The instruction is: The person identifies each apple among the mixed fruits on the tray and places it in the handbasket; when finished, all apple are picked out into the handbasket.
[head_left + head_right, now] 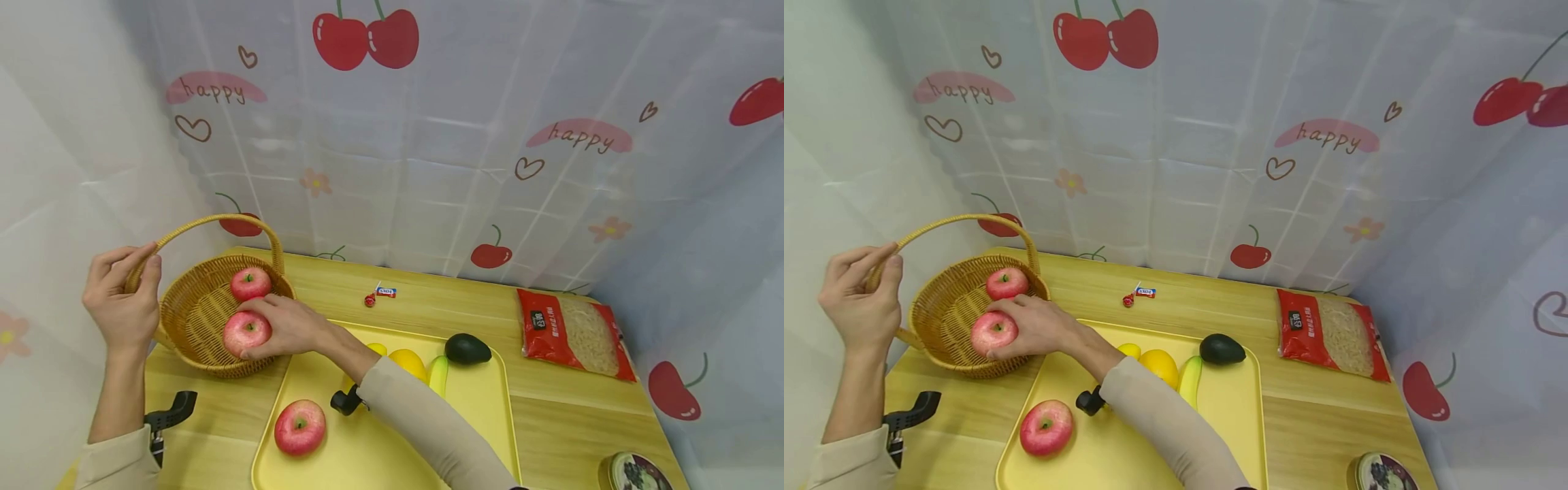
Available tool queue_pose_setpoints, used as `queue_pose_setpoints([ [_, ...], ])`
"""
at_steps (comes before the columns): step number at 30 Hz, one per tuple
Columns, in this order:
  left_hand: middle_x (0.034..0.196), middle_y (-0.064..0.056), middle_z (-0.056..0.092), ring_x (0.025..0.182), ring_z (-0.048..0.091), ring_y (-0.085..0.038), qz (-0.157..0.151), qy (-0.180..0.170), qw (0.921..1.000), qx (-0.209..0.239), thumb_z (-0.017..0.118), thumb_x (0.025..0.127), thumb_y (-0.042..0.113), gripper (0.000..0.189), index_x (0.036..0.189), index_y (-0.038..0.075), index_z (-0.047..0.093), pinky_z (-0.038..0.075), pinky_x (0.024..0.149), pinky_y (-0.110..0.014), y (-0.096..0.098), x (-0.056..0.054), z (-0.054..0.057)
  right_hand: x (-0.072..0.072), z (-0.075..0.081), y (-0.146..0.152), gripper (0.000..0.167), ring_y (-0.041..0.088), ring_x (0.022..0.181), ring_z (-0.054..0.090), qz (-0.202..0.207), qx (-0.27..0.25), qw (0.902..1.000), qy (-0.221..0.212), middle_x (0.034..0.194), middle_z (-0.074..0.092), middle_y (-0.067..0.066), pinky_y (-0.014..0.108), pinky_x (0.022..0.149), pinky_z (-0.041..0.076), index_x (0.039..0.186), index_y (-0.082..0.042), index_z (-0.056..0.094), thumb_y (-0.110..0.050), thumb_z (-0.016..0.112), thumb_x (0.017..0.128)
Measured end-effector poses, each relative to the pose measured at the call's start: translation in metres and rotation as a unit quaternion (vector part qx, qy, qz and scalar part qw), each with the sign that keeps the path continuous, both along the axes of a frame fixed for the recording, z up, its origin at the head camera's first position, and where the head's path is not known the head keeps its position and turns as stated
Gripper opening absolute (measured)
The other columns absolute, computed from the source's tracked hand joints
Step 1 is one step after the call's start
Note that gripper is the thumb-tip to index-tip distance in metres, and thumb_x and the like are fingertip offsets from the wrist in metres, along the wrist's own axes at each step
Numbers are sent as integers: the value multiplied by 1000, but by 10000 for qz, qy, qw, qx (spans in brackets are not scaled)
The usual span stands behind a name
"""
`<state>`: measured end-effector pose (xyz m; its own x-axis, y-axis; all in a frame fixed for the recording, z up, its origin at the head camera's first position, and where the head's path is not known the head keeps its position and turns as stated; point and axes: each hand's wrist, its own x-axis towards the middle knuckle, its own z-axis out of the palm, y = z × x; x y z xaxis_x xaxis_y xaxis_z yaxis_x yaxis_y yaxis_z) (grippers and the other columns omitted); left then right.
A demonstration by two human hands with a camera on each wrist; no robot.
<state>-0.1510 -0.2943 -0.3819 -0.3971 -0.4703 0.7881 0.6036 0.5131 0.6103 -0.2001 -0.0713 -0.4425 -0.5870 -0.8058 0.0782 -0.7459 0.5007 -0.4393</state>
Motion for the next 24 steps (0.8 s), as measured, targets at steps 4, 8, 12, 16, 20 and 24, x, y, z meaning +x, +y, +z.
queue_pose_setpoints([
  [4, 103, -5, 68, 96, 59, -8, -47, 33, 10000, 52, 73, 88, 2, 15, 100, -8, 77, 48, 77, -10, 0, 0, 0, -1, -3, -3, 80, 1, 120, 47, -27, 28, 10000, -80, 142, 47, -9, 16, 95, 44, 148, -35, 44, -66, 71, 80],
  [8, 103, -4, 68, 96, 59, -8, -57, 50, 10000, 52, 73, 89, 1, 15, 99, -8, 77, 49, 78, -10, 1, 0, 0, -2, -6, -5, 79, 2, 122, 47, -50, 69, 9999, -128, 143, 47, -8, 17, 96, 44, 147, -34, 44, -66, 71, 80],
  [12, 103, -5, 68, 96, 59, -8, -47, 60, 10000, 27, 73, 88, 1, 14, 99, -8, 77, 48, 78, -11, 0, 1, 1, -2, -6, -8, 77, 3, 123, 47, -46, 126, 9999, -104, 142, 48, -7, 17, 97, 44, 146, -34, 46, -65, 71, 80],
  [16, 103, -4, 68, 96, 59, -7, -29, 45, 10000, 23, 73, 88, 1, 14, 99, -8, 77, 48, 76, -10, 1, 2, 1, -1, -4, -9, 74, 2, 126, 45, -14, 144, 9998, -148, 145, 46, -8, 17, 98, 43, 145, -35, 47, -64, 71, 81],
  [20, 103, -3, 68, 96, 59, -7, -1, 20, 10000, 0, 73, 89, 1, 14, 99, -8, 77, 47, 76, -10, 1, 2, 2, 0, -2, -10, 74, 2, 128, 44, 5, 159, 9997, -199, 147, 45, -8, 17, 100, 42, 145, -34, 48, -63, 71, 81],
  [24, 103, -5, 68, 96, 59, -7, -30, 42, 10000, 13, 73, 88, 0, 14, 99, -8, 77, 48, 77, -10, 1, 0, 1, 0, -2, -10, 76, 4, 129, 45, 8, 214, 9996, -172, 148, 45, -7, 18, 99, 43, 147, -33, 47, -64, 70, 82],
])
